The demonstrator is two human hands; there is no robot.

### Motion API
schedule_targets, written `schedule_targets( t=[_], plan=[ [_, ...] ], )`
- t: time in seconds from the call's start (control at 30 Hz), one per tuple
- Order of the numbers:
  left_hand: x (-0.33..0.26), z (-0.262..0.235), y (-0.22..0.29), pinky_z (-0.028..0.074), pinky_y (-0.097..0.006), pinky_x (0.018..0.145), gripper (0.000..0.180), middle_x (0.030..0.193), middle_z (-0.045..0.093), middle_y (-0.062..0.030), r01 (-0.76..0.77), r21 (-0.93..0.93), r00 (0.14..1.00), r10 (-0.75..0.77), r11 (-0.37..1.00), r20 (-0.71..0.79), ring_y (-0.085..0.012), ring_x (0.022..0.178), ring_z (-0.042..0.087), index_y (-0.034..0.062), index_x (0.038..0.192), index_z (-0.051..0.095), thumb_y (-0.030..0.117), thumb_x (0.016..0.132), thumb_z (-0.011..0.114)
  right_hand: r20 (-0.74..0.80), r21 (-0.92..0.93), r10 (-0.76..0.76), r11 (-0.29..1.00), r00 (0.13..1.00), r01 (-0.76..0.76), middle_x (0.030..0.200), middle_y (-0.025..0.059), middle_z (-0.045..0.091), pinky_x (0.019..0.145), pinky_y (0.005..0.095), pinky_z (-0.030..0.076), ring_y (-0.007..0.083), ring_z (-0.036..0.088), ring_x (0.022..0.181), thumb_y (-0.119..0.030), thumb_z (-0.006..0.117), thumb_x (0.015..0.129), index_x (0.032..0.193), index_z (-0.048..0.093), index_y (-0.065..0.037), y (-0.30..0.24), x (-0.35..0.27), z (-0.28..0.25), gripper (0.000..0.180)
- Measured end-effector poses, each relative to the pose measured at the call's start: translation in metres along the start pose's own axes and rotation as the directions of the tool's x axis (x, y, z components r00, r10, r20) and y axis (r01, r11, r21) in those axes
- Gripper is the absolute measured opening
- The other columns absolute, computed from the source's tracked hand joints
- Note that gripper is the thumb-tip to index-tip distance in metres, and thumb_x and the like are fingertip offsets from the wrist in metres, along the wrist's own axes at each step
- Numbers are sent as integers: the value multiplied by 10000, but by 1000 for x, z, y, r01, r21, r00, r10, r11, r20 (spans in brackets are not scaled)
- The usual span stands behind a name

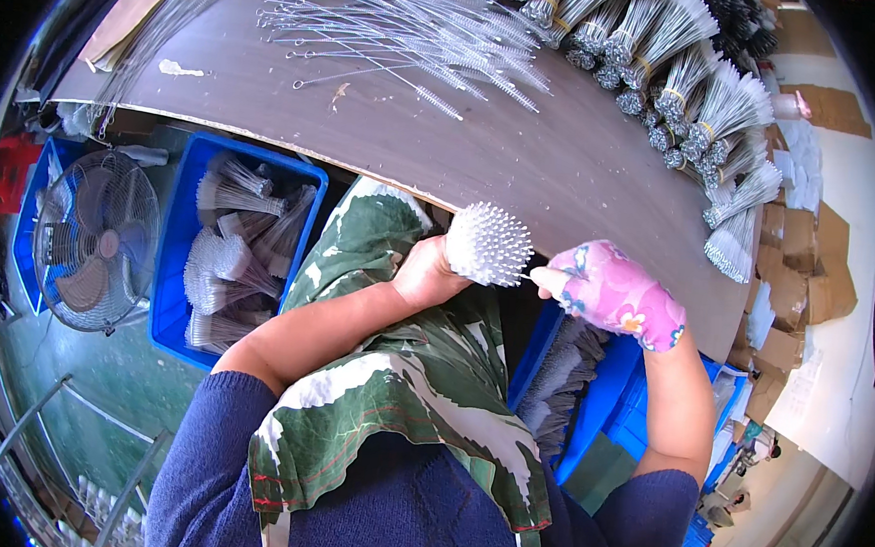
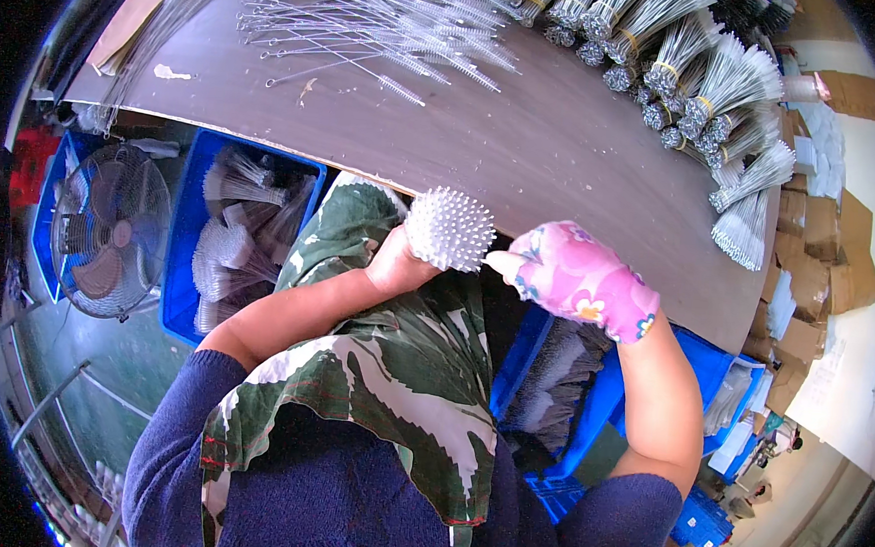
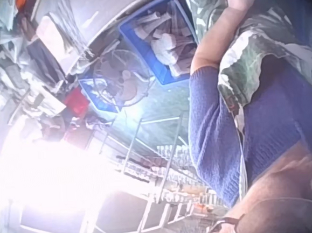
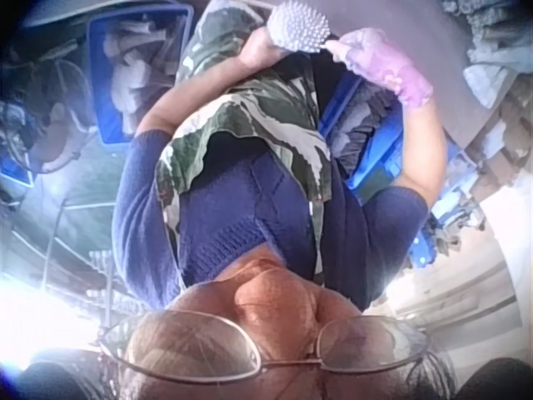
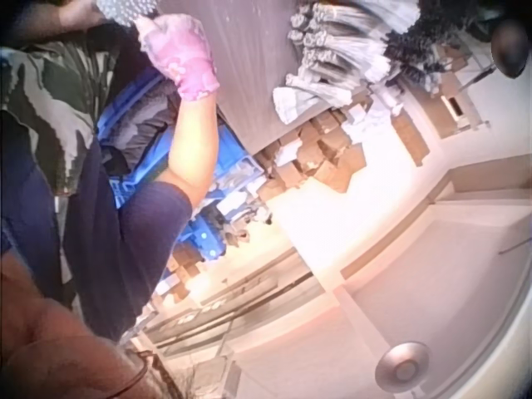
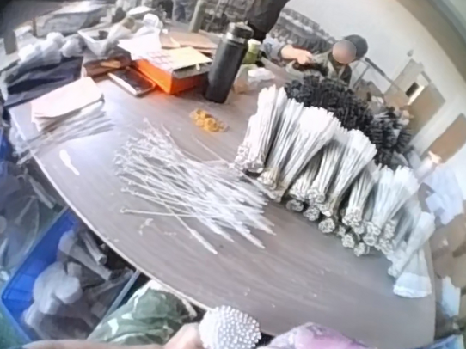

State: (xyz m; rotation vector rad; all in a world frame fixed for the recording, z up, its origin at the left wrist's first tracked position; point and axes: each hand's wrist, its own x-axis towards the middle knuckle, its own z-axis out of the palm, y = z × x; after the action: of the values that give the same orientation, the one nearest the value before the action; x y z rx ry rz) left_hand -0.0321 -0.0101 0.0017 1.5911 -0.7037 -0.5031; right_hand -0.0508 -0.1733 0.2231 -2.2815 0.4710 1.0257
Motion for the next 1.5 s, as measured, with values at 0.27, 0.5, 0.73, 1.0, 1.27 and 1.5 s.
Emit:
schedule_targets(
  t=[0.27, 0.5, 0.73, 1.0, 1.27, 1.5],
  plan=[
    [0, 0, -1, 497, -358, 736, 185, 874, 645, -132, -43, 26, 999, 44, 999, -10, -321, 841, 618, 124, 917, 651, 115, 732, 652, 44, 194, 33, 980, 998, -41, 587, 19, 525, 555, 266, 404, 103, 495, 558, -355, 566, 843, 748, 628, -28, 11, -5, 15, 346],
    [1, 0, 4, 495, -351, 745, 180, 888, 647, -133, -21, -18, 999, 21, 1000, -26, -316, 865, 617, 128, 923, 654, 124, 744, 656, 56, 265, 10, 964, 998, -25, 600, 19, 545, 561, 271, 416, 100, 509, 559, -359, 540, 868, 746, 625, -18, 22, -1, 19, 372],
    [4, -1, 3, 485, -294, 798, 253, 942, 673, -59, 22, -179, 993, 0, 984, 122, -166, 881, 639, 108, 976, 666, 137, 731, 725, 196, 502, 3, 859, 981, -103, 613, 14, 575, 502, 198, 407, 60, 491, 514, -414, 460, 914, 865, 664, -36, 29, -2, 16, 432],
    [8, -1, 6, 472, -285, 845, 306, 959, 671, -30, 130, -281, 976, -72, 951, 205, -121, 917, 617, 86, 992, 662, 157, 711, 759, 127, 621, -182, 781, 975, 65, 626, 15, 577, 483, 181, 404, 56, 532, 543, -427, 458, 924, 884, 657, -7, 34, 6, 34, 467],
    [7, 2, 1, 473, -292, 846, 305, 966, 670, -36, 123, -201, 972, -78, 972, 220, -135, 925, 623, 98, 1008, 656, 173, 726, 744, 153, 609, -171, 792, 973, 44, 663, -4, 582, 486, 203, 407, 56, 534, 552, -405, 450, 932, 852, 647, -25, 35, 8, 37, 435],
    [6, -5, 10, 472, -291, 841, 293, 962, 669, -32, 130, -263, 973, -72, 956, 218, -125, 928, 617, 99, 1009, 656, 174, 739, 741, 134, 655, -198, 753, 971, 63, 639, -8, 570, 492, 190, 389, 43, 512, 550, -421, 454, 928, 862, 650, -26, 34, 13, 39, 446]
  ],
)
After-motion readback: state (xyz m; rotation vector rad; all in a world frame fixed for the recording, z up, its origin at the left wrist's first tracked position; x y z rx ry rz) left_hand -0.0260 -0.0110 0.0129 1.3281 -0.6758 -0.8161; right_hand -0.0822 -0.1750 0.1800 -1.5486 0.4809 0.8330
